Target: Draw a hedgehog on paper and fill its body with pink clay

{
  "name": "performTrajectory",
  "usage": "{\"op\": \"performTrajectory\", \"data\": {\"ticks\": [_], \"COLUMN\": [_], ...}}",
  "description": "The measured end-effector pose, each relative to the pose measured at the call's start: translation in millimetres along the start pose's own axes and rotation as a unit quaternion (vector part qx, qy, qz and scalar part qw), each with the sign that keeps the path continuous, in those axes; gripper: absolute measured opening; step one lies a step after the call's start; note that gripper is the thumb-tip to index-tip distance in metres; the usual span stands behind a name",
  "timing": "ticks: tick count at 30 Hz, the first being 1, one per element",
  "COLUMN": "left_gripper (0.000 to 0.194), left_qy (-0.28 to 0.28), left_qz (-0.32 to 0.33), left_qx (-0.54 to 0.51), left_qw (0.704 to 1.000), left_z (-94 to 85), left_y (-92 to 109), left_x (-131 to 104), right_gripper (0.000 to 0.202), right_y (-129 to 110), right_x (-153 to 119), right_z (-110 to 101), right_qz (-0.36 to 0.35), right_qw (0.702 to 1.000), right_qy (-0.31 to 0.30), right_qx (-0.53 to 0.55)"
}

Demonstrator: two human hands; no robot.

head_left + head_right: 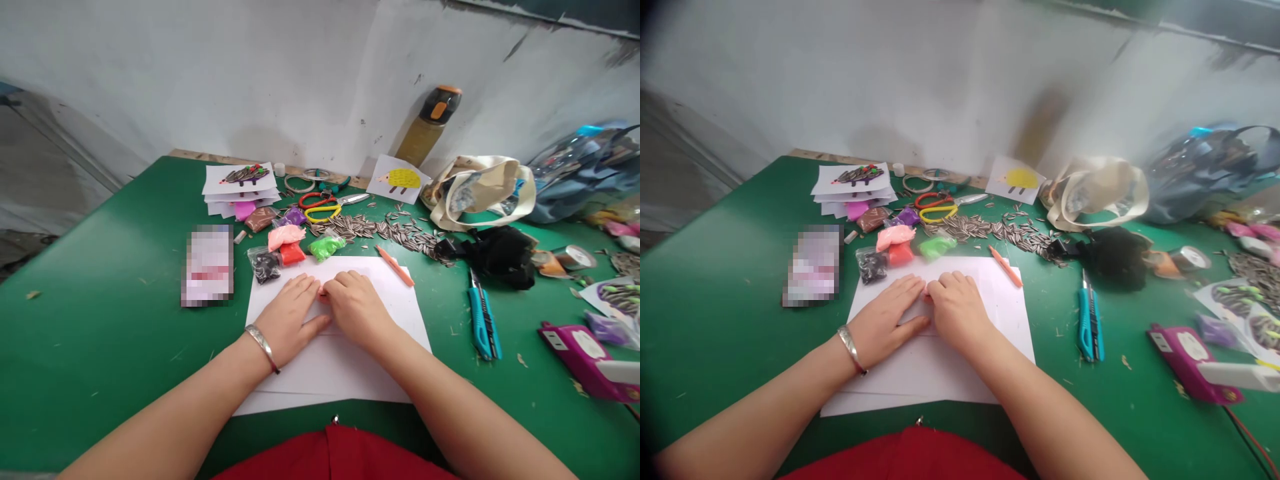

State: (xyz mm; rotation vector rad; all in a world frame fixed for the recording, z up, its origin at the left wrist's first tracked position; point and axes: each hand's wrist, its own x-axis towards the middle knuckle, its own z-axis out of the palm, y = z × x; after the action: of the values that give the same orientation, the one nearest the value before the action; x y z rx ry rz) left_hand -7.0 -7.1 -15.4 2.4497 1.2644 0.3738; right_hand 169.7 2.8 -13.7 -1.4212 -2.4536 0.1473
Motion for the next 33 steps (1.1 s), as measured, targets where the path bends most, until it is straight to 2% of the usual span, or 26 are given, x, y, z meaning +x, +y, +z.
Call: {"op": "performTrajectory", "data": {"ticks": [3,9,18,29,33], "left_gripper": [0.047,0.043,0.037,0.039,0.041], "left_qy": [-0.006,-0.013,-0.03,-0.028,-0.025], "left_qz": [-0.001,0.001,-0.001,0.003,0.002], "left_qx": [0.017,0.036,0.028,0.037,0.049], "left_qw": [1.0,0.999,0.999,0.999,0.998], "left_z": [-1.2,-5.5,-7.4,-4.4,-3.9], "left_y": [-1.7,-3.2,-1.0,-2.7,-2.7], "left_x": [-1.2,-2.6,-1.0,-1.9,-2.2], "right_gripper": [0.013,0.022,0.019,0.022,0.018], "right_y": [0.6,0.9,-3.8,-2.7,-2.8], "right_x": [-0.7,0.3,3.1,1.6,1.6], "right_z": [4.9,0.1,5.5,5.5,6.4], "right_qz": [-0.002,0.021,0.003,0.002,-0.012], "right_qw": [1.0,0.999,1.0,1.0,1.0], "right_qy": [0.0,0.016,0.009,0.015,0.009], "right_qx": [0.002,0.04,-0.009,0.005,0.002]}}
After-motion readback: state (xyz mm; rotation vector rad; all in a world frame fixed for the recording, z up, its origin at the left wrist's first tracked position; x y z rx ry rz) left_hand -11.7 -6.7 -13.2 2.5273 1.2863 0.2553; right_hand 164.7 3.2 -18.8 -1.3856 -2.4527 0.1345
